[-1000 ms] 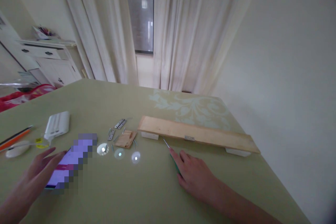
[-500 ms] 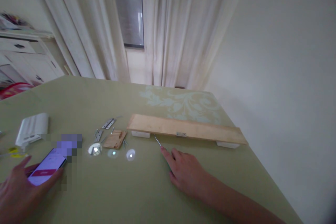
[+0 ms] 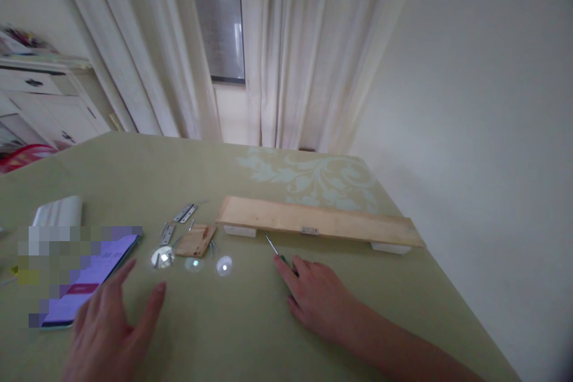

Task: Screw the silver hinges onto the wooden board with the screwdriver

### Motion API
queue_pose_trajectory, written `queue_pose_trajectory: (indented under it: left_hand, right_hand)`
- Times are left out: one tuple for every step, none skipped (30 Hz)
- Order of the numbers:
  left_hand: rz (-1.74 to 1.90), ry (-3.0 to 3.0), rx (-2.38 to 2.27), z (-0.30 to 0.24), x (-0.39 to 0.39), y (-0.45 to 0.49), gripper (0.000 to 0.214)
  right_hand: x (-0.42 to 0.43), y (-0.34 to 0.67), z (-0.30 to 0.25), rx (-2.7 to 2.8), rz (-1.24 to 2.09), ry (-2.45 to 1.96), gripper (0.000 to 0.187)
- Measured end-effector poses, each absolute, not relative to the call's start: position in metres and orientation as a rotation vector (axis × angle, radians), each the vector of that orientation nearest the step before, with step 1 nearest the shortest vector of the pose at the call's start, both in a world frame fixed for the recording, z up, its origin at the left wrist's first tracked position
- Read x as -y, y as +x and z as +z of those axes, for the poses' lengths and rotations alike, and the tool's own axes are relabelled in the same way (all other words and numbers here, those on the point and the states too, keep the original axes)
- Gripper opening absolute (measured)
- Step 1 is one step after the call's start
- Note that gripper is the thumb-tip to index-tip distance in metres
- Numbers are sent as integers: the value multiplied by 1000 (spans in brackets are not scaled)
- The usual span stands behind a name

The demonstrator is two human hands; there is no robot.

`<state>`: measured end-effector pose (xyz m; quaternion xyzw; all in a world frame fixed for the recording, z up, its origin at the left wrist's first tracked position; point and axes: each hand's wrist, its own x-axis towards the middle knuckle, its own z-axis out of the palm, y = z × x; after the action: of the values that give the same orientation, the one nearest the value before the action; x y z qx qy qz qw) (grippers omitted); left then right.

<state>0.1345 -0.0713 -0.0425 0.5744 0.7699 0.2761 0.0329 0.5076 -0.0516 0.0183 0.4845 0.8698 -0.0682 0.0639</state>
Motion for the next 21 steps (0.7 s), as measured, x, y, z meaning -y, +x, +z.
queue_pose_trajectory:
  left_hand:
    - [860, 1822, -2257, -37, 75, 158, 79]
    - [917, 1855, -2150, -31, 79, 181, 74]
    - [980, 1901, -2050, -25, 81, 202, 67]
    - [1042, 1959, -1950, -17, 82, 220, 59]
    - [1093, 2023, -1851, -9, 82, 237, 53]
    - [1155, 2084, -1764, 1, 80, 251, 48]
    - [1198, 2143, -1664, 12, 77, 263, 42]
    - [1236, 2201, -1564, 23, 73, 273, 35]
    - [1250, 2252, -1474, 35, 68, 281, 27]
    - [1275, 2286, -1409, 47, 61, 289, 18]
    - [1294, 2309, -1363, 58, 53, 295, 10]
    - [1298, 2316, -1339, 69, 44, 301, 10]
    - [1300, 2306, -1334, 78, 34, 306, 14]
    - [1294, 2292, -1338, 85, 22, 310, 18]
    - [1293, 2276, -1353, 92, 10, 313, 22]
    - [1292, 2255, -1385, 97, -4, 315, 24]
    - [1290, 2227, -1440, 102, -18, 316, 26]
    - [1279, 2207, -1506, 105, -32, 315, 28]
    - [1252, 2196, -1585, 108, -47, 313, 29]
    - [1206, 2195, -1674, 111, -61, 309, 30]
    - [1149, 2202, -1772, 113, -74, 304, 30]
  right_hand:
    - [52, 507, 18, -2622, -202, 1468, 74]
    - [52, 507, 17, -2616, -200, 1470, 74]
    - [52, 507, 17, -2613, -198, 1474, 73]
    - [52, 506, 17, -2611, -198, 1477, 73]
    - [52, 506, 17, -2614, -197, 1476, 73]
    - [52, 506, 17, -2621, -193, 1471, 72]
    - [52, 506, 17, -2627, -184, 1465, 72]
    - [52, 506, 17, -2632, -169, 1463, 71]
    - [53, 506, 17, -2637, -155, 1464, 70]
    - [53, 506, 17, -2640, -146, 1467, 67]
    - [53, 507, 17, -2643, -141, 1469, 65]
    - [53, 507, 17, -2645, -142, 1469, 63]
    - [54, 507, 17, -2647, -146, 1463, 62]
    - [53, 507, 17, -2648, -148, 1453, 61]
    - [53, 507, 17, -2648, -143, 1449, 62]
    - [53, 508, 17, -2646, -138, 1447, 63]
    - [53, 508, 17, -2645, -136, 1448, 64]
    - [53, 508, 17, -2643, -135, 1449, 65]
    - [53, 508, 17, -2643, -136, 1448, 65]
    - [53, 509, 17, -2643, -138, 1448, 65]
    - [53, 509, 17, -2643, -143, 1445, 65]
